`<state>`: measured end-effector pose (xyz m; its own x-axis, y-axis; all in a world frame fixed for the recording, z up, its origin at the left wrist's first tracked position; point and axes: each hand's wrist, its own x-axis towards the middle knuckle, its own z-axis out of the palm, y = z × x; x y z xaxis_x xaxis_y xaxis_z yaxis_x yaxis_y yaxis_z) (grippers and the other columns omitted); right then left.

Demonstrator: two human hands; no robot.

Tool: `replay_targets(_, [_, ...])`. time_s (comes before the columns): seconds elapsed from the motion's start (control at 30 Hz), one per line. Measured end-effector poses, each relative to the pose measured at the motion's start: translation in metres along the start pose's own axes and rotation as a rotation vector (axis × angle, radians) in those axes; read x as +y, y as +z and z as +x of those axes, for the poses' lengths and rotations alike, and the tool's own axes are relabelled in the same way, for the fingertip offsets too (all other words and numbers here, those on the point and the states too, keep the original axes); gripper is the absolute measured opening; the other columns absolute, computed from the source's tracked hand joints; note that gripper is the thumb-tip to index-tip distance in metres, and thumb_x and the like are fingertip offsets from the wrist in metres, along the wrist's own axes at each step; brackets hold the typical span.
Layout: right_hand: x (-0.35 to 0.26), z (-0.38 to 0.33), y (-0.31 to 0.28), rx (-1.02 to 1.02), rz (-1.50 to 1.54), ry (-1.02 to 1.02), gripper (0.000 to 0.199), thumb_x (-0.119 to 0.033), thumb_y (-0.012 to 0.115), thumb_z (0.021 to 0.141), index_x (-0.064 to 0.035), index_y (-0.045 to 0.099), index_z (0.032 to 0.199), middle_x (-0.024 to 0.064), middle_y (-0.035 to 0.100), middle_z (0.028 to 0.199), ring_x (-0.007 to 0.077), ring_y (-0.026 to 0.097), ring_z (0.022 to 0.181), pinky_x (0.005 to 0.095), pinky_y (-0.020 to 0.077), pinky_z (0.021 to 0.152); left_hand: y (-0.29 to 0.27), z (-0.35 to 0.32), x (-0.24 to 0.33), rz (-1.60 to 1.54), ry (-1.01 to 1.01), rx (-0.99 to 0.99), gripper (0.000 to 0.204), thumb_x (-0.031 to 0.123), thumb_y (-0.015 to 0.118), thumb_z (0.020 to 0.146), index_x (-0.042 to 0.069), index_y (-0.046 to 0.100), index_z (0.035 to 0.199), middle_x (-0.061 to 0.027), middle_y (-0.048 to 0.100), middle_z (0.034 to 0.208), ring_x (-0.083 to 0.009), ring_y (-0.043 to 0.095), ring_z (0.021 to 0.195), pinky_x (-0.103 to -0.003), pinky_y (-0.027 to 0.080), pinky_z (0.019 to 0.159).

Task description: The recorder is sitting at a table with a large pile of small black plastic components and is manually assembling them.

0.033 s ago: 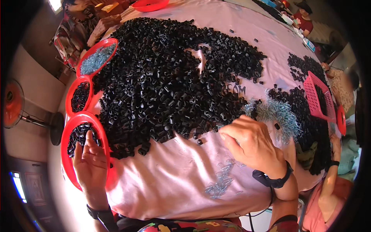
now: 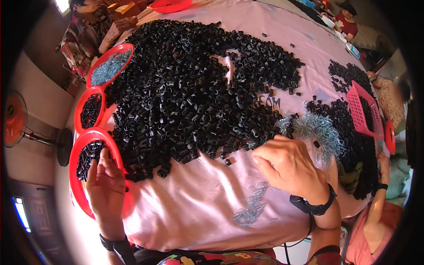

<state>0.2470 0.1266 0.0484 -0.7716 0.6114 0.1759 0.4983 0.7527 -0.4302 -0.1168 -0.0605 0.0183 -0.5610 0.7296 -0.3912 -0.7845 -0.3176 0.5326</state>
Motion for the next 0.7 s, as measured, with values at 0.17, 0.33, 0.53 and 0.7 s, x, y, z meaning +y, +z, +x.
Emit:
replay_targets(0.17, [-0.004,-0.006,-0.010,-0.251,0.069,-0.046,0.012,-0.015,0.074,0.087,-0.0056,0.071,0.081,0.0112,0.068,0.073,0.0324,0.066,0.071,0.0441,0.0521,0.067,0.042,-0.023,-0.043,0.616,-0.131,-0.267,0.032,0.028,0.057,0.110,0.002,0.068,0.123,-0.0037,0.072,0.090,-0.0123,0.066,0.075,-0.025,0.051,0.065])
replay_targets(0.33, [0.001,-0.013,0.001,-0.350,-0.084,-0.016,0.015,-0.017,0.075,0.086,-0.0051,0.068,0.079,0.0112,0.066,0.073,0.0327,0.067,0.075,0.0447,0.0530,0.069,0.090,-0.028,-0.097,1.186,-0.146,-0.632,0.024,0.010,0.063,0.106,-0.001,0.070,0.126,-0.0077,0.074,0.099,-0.0147,0.069,0.079,-0.030,0.055,0.072])
replay_targets(0.53, [0.003,-0.002,0.004,-0.096,0.118,-0.024,0.010,-0.010,0.074,0.086,-0.0039,0.068,0.084,0.0117,0.068,0.076,0.0338,0.067,0.076,0.0451,0.0536,0.068,0.091,-0.014,-0.135,1.713,0.520,-1.004,0.035,0.002,0.071,0.091,0.004,0.070,0.126,-0.0148,0.066,0.104,-0.0339,0.069,0.095,-0.042,0.058,0.074])
replay_targets(0.7, [0.006,0.003,0.009,-0.072,0.241,0.016,0.007,-0.008,0.072,0.088,-0.0032,0.071,0.092,0.0148,0.071,0.082,0.0353,0.070,0.079,0.0456,0.0555,0.070,0.082,-0.009,-0.144,1.789,0.554,-1.075,0.036,0.000,0.072,0.083,0.006,0.071,0.118,-0.0147,0.062,0.105,-0.0360,0.067,0.096,-0.045,0.059,0.076])
